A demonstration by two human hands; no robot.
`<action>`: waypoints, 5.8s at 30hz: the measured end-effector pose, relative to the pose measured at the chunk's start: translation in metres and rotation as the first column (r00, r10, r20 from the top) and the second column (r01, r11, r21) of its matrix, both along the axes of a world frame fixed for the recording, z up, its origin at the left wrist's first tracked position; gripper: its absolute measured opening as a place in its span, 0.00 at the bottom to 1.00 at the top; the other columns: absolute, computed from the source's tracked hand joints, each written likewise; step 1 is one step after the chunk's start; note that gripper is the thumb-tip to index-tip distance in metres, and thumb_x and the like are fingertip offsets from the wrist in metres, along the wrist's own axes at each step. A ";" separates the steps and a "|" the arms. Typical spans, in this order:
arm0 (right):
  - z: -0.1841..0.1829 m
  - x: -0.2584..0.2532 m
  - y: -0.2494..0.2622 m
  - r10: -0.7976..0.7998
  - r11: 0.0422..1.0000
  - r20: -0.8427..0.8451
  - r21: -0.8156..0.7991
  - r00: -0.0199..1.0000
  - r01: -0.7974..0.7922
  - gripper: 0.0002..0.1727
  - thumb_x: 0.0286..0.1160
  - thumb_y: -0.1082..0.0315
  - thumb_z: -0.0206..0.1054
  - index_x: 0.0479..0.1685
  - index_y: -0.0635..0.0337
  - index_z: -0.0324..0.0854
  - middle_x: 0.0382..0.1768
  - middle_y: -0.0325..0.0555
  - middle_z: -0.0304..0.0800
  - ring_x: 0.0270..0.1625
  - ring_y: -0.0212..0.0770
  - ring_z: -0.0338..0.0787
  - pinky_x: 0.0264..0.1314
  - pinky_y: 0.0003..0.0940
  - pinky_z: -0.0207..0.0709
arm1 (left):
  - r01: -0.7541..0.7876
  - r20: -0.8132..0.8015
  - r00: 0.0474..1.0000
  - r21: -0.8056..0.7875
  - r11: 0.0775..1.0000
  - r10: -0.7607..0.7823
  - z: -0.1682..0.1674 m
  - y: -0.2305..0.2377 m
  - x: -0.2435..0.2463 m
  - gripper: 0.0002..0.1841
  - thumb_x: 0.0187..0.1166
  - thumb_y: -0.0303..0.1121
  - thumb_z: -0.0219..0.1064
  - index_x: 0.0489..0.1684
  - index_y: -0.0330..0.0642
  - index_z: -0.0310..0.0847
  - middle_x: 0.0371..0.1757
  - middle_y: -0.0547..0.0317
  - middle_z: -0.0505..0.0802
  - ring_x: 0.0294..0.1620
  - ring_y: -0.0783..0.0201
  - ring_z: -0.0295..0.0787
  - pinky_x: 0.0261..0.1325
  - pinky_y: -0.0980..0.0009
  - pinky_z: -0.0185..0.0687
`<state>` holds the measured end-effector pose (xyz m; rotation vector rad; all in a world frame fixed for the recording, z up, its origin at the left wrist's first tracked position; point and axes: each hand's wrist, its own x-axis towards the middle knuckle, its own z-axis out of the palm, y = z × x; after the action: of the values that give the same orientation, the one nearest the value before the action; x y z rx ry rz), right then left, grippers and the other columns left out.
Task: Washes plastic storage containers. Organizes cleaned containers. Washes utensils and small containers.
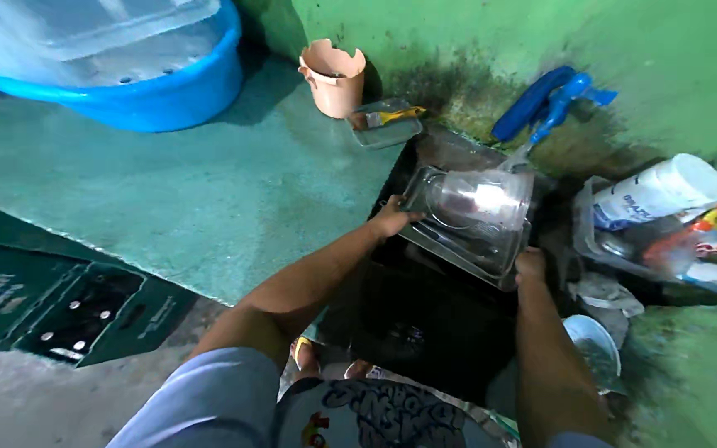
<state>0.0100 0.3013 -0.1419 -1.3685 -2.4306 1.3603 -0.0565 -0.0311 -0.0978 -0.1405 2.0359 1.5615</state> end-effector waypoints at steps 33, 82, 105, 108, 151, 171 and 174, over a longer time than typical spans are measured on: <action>0.173 -0.102 -0.120 0.470 0.551 0.462 0.512 0.752 -0.659 0.24 0.88 0.57 0.63 0.67 0.72 0.78 0.59 0.78 0.86 0.66 0.80 0.83 0.67 0.81 0.68 | -0.013 -0.381 0.789 -0.794 0.608 -0.481 -0.012 -0.204 -0.172 0.64 0.73 0.82 0.43 0.95 0.30 0.37 0.96 0.33 0.41 0.97 0.36 0.27 0.93 0.34 0.17; 0.196 -0.002 -0.054 0.693 0.524 0.503 0.142 0.517 -0.840 0.23 0.85 0.48 0.65 0.54 0.61 0.87 0.29 0.50 0.86 0.28 0.45 0.85 0.37 0.52 0.84 | 0.361 -0.480 0.358 -0.720 0.593 -0.801 -0.026 -0.106 0.115 0.48 0.80 0.67 0.60 0.92 0.40 0.58 0.96 0.43 0.54 0.98 0.43 0.38 0.94 0.35 0.27; 0.140 0.131 -0.049 -0.063 0.977 -0.295 -0.213 0.953 -0.001 0.25 0.91 0.49 0.56 0.69 0.62 0.75 0.43 0.49 0.87 0.40 0.41 0.90 0.46 0.41 0.88 | 0.525 -0.375 0.767 -0.100 0.845 -0.520 0.070 0.042 0.039 0.43 0.85 0.61 0.57 0.96 0.52 0.47 0.95 0.45 0.55 0.95 0.49 0.49 0.91 0.42 0.51; 0.174 0.144 -0.026 0.161 0.969 -0.240 0.223 0.957 -0.107 0.23 0.88 0.53 0.61 0.65 0.65 0.79 0.51 0.57 0.89 0.51 0.47 0.90 0.60 0.50 0.83 | 0.492 -0.343 0.695 -0.415 0.765 -0.632 0.055 0.043 0.010 0.28 0.92 0.48 0.57 0.82 0.39 0.72 0.82 0.35 0.76 0.84 0.38 0.70 0.84 0.35 0.63; 0.087 0.201 0.030 0.378 0.715 0.537 0.348 0.754 -0.607 0.21 0.85 0.68 0.64 0.73 0.66 0.80 0.71 0.68 0.82 0.75 0.69 0.80 0.77 0.68 0.71 | 0.568 -0.282 0.288 -0.719 0.400 -0.915 0.058 0.084 -0.042 0.11 0.87 0.29 0.62 0.57 0.37 0.88 0.53 0.36 0.93 0.59 0.36 0.89 0.67 0.31 0.75; 0.073 0.189 0.035 0.501 0.676 0.387 0.384 0.774 -0.630 0.29 0.75 0.57 0.73 0.76 0.53 0.80 0.82 0.64 0.70 0.83 0.71 0.68 0.78 0.72 0.66 | 0.408 -0.395 0.881 0.349 0.844 -0.263 0.073 -0.014 0.052 0.12 0.86 0.27 0.53 0.55 0.49 0.82 0.44 0.69 0.96 0.42 0.74 0.94 0.49 0.74 0.92; 0.075 0.188 0.035 0.408 0.745 0.449 0.339 0.795 -0.574 0.36 0.69 0.61 0.77 0.82 0.51 0.74 0.86 0.69 0.60 0.84 0.77 0.64 0.73 0.77 0.68 | 0.391 -0.368 0.892 0.341 0.855 -0.261 0.073 -0.019 0.061 0.12 0.86 0.26 0.52 0.56 0.49 0.81 0.44 0.68 0.97 0.41 0.74 0.94 0.48 0.75 0.91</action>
<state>0.1981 0.3359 -0.0670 -0.9205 -3.2445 0.4978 0.0042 -0.0497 -0.0252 0.6233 1.7724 1.8188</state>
